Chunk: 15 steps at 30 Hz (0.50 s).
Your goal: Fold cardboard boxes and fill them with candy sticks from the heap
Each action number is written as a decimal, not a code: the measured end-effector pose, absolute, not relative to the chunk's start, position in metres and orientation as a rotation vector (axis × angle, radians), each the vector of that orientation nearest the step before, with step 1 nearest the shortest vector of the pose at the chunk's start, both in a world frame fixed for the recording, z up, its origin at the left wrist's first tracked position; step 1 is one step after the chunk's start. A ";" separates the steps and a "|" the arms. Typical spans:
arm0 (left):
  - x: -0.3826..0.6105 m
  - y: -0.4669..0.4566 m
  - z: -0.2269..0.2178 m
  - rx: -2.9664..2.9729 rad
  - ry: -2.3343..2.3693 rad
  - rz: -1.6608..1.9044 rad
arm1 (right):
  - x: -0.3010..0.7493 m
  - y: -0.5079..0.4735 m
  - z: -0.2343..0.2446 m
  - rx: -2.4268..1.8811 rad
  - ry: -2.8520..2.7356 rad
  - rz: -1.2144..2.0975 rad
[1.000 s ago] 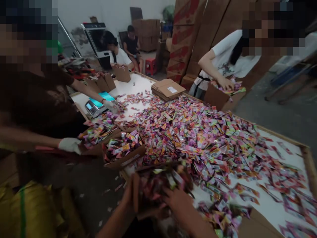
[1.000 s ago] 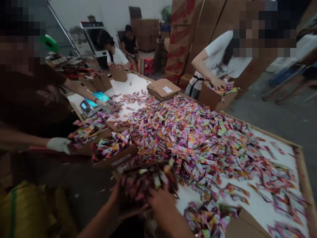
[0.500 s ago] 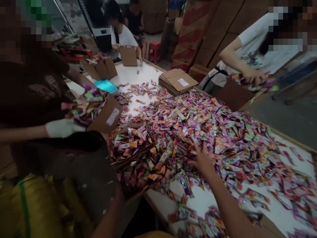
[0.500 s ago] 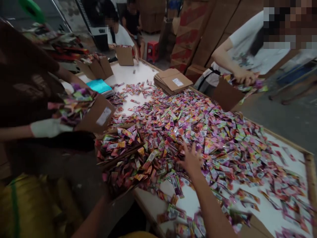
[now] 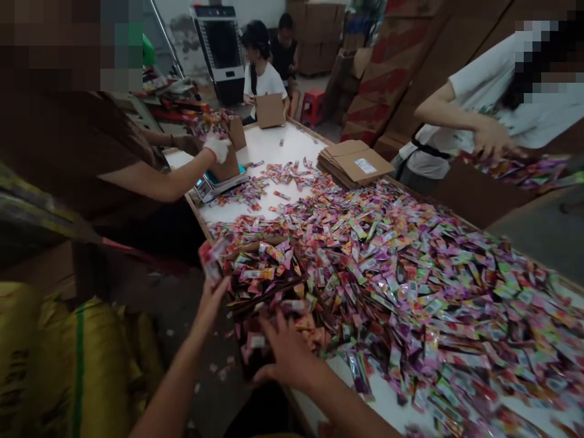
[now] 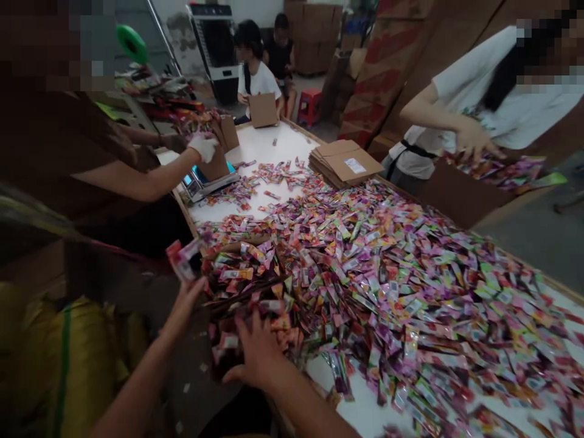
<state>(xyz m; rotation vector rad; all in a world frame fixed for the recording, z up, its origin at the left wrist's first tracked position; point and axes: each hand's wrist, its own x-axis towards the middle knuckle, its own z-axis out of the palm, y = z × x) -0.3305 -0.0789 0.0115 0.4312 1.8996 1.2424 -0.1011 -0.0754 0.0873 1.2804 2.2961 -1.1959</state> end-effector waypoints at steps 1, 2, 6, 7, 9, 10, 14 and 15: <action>-0.329 -0.073 0.015 0.460 1.800 1.210 | -0.107 -0.077 0.081 1.192 2.246 -1.283; -0.326 -0.071 0.016 0.452 1.706 1.177 | -0.104 -0.078 0.073 1.117 2.255 -1.337; -0.308 -0.087 -0.001 0.187 1.530 0.998 | -0.056 -0.090 0.026 1.134 2.530 -1.001; -0.306 -0.093 -0.006 0.150 1.519 0.980 | -0.045 -0.092 0.013 1.184 2.547 -0.870; -0.308 -0.099 -0.011 0.127 1.538 1.043 | -0.039 -0.093 -0.008 1.222 2.573 -0.757; -0.312 -0.098 -0.012 0.125 1.553 1.099 | -0.044 -0.091 -0.013 1.179 2.624 -0.750; -0.349 -0.054 -0.002 0.087 1.611 1.172 | -0.100 -0.045 0.001 0.856 2.934 -0.680; -0.361 -0.036 0.002 0.091 1.656 1.181 | -0.118 -0.025 0.008 0.815 3.001 -0.630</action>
